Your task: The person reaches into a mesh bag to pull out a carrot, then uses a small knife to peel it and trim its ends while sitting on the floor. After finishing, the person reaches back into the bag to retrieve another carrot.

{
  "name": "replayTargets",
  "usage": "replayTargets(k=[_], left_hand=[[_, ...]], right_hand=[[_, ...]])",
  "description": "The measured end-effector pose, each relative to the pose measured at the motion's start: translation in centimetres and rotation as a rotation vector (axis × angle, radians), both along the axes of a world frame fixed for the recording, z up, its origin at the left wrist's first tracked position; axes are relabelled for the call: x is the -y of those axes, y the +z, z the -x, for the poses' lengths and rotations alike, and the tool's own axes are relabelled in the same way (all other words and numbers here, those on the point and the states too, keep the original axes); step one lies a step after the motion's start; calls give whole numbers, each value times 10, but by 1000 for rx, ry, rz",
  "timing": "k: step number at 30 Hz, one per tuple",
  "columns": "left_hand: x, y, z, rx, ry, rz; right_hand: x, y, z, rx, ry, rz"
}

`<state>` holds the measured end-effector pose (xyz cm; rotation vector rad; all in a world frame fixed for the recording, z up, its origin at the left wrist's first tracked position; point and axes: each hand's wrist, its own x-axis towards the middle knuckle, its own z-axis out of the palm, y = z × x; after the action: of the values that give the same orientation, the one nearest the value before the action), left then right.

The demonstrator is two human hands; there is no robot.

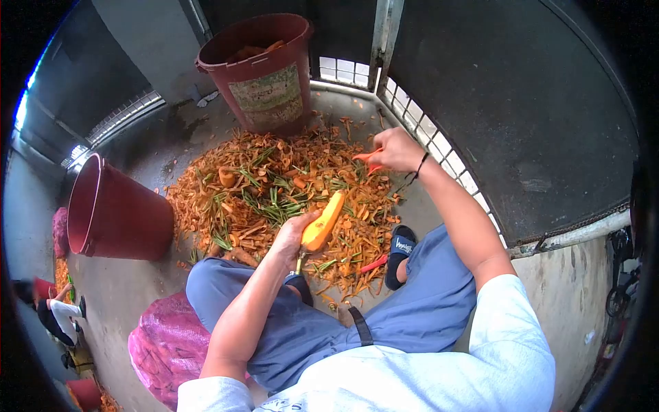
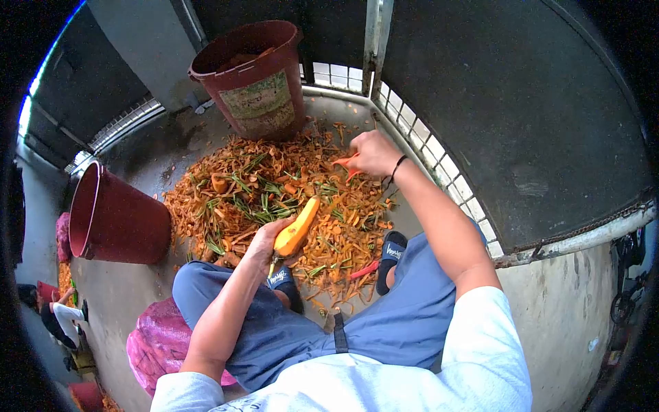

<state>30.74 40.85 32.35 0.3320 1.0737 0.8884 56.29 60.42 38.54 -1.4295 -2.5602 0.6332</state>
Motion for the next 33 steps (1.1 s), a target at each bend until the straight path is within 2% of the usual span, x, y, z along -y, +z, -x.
replayTargets(k=[3, 4, 5, 7, 9, 11, 14, 17, 19, 21, 23, 24, 25, 26, 27, 28, 29, 31, 32, 33], left_hand=[[-4, -7, 6, 62, 25, 60], [-6, -9, 6, 128, 61, 83], [-8, -11, 6, 133, 68, 84], [-11, -14, 7, 328, 71, 16], [-11, -9, 3, 321, 65, 26], [-10, -16, 3, 174, 119, 13], [-9, -2, -8, 231, 202, 2], [-7, 5, -12, 228, 205, -2], [-5, 14, -14, 157, 177, -9], [-6, 7, -9, 122, 137, -34], [-3, 3, -8, 125, 68, -73], [-1, 12, -12, 51, 101, -54], [1, 9, -10, 51, 101, -54], [3, 4, -4, 35, 7, -79], [4, -2, 2, 18, -86, -104], [1, -10, 8, -6, -141, -112], [0, -7, 6, -6, -140, -113], [0, -1, 1, 139, -19, -56], [-6, -11, 3, 216, 31, 13], [-8, -22, 9, 222, -7, -33]], right_hand=[[-8, -17, -9, -145, -61, -109], [14, 2, 0, -214, -36, -36], [20, -9, 4, -354, 45, 100], [51, 2, 19, -380, 228, 299], [82, 14, 36, -451, 292, 419], [101, 20, 48, -547, 335, 342], [105, 17, 53, -543, 383, 286], [105, 23, 52, -569, 343, 421], [96, 30, 49, -482, 421, 308], [93, 27, 48, -543, 414, 350], [83, 20, 42, -626, 301, 585], [61, 13, 32, -468, 290, 392], [45, 10, 23, -427, 244, 342], [24, 1, 12, -403, 209, 295], [12, 6, 6, -157, 135, 48], [-5, -4, -6, -116, 47, -71], [-19, -12, -15, -78, -57, -93], [-11, -4, -12, -169, -76, -181], [0, 1, -9, -179, -14, -125], [19, 8, 1, -190, 47, -66]])
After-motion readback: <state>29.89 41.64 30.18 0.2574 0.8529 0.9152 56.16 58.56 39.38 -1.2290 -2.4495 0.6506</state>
